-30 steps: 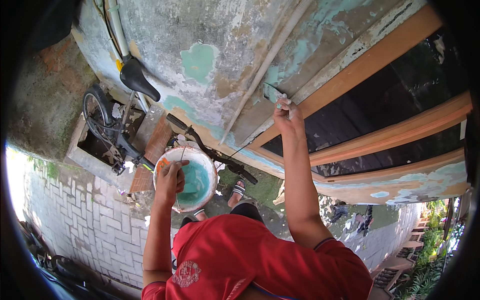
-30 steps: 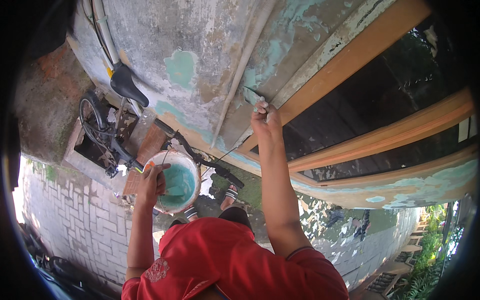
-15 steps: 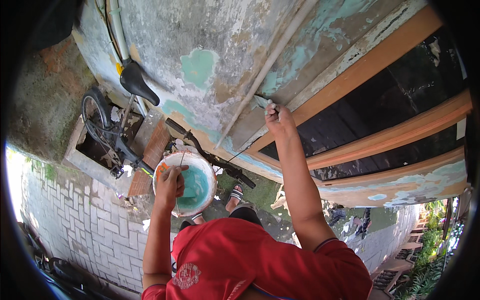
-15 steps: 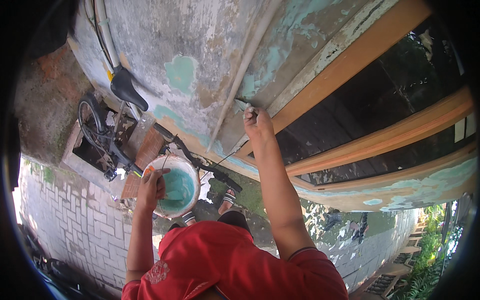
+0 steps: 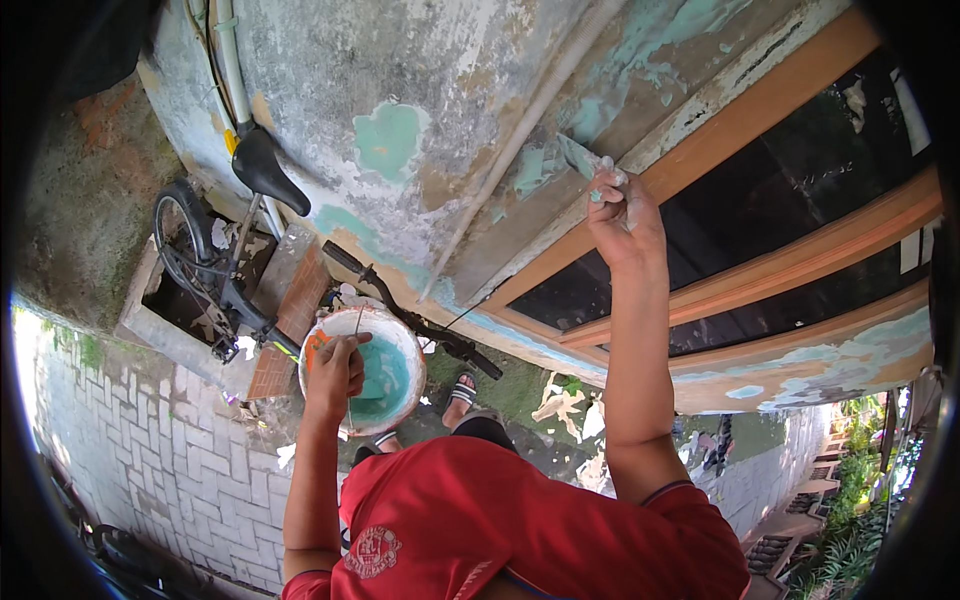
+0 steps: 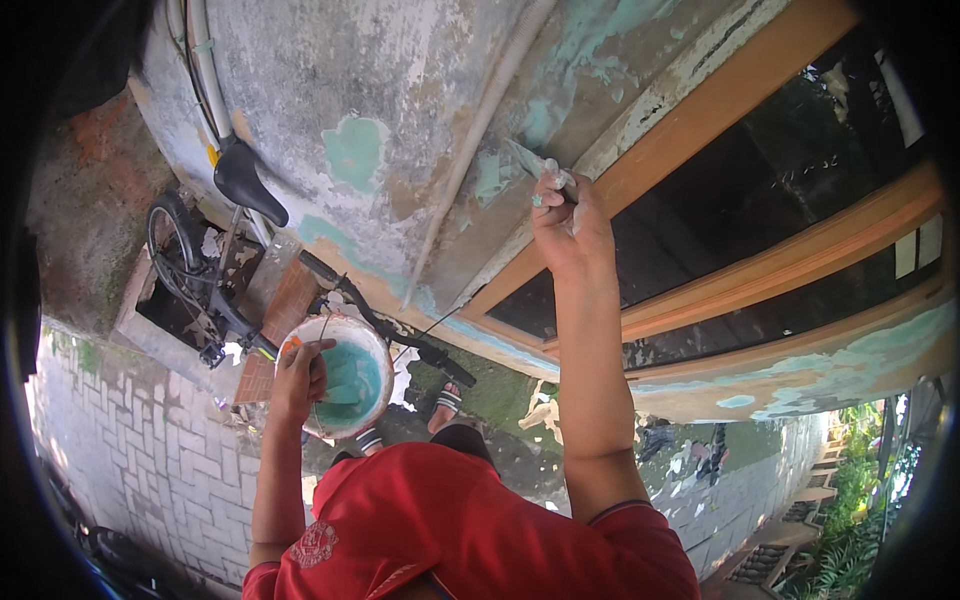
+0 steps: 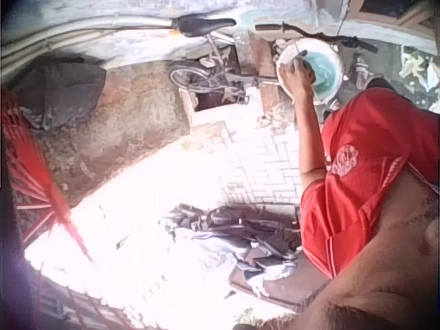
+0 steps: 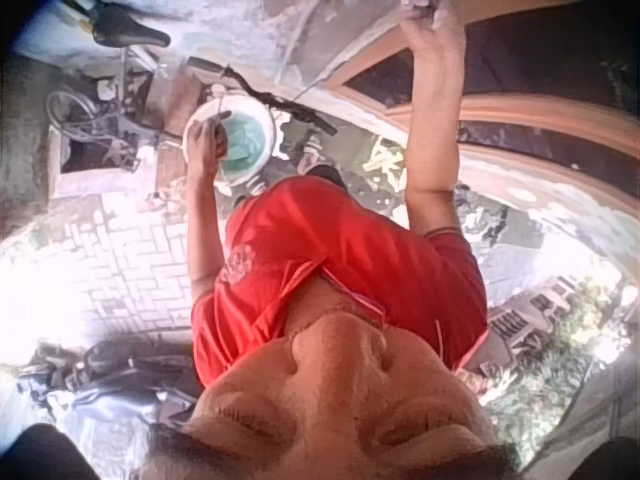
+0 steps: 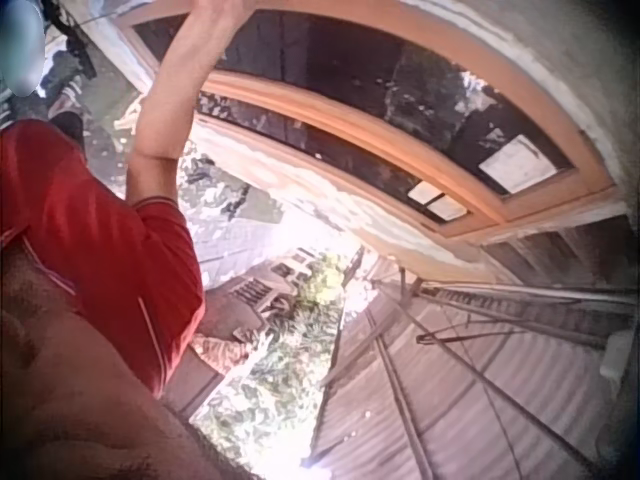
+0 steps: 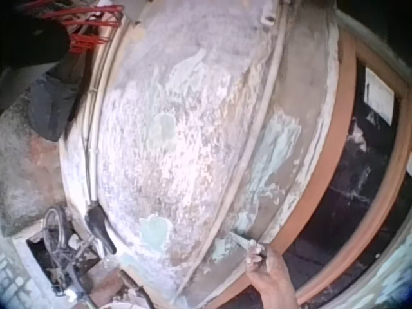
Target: The person applies a patching compound to a damaged exterior wall using a small putty knife, repeatedly loading the tool from a bucket and smoothing the mixture over the surface.
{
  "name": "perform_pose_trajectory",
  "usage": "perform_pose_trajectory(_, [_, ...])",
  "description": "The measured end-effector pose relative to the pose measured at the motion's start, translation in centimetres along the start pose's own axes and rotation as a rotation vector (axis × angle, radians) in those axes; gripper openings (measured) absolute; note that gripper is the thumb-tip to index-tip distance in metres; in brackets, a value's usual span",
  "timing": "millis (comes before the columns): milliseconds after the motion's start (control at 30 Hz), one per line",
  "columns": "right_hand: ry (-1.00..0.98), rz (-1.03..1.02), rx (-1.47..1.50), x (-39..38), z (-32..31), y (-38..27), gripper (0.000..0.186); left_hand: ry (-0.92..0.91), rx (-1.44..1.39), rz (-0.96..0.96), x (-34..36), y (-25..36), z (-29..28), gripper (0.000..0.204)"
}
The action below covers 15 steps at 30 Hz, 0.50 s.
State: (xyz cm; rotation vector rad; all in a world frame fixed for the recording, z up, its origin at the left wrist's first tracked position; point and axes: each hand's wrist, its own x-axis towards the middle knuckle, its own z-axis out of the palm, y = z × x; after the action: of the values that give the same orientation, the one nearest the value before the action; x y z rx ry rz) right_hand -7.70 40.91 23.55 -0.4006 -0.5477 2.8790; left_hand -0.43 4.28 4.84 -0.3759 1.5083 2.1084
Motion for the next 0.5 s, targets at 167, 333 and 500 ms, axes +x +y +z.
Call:
perform_pose_trajectory(167, [0.108, -0.158, -0.460, -3.4, -4.2, 4.9, 0.019, -0.005, -0.021, 0.001, 0.2, -0.4, -0.7, 0.033])
perform_pose_trajectory(333, [0.151, -0.340, -0.879, -3.1, -11.0, 11.6, 0.026, -0.018, -0.022, 0.004, 0.3, -0.6, -1.0, 0.033])
perform_pose_trajectory(500, [0.055, -0.571, -0.880, 0.2, -13.8, 11.6, 0.035, -0.012, -0.043, 0.006, 0.1, -1.0, -1.5, 0.031])
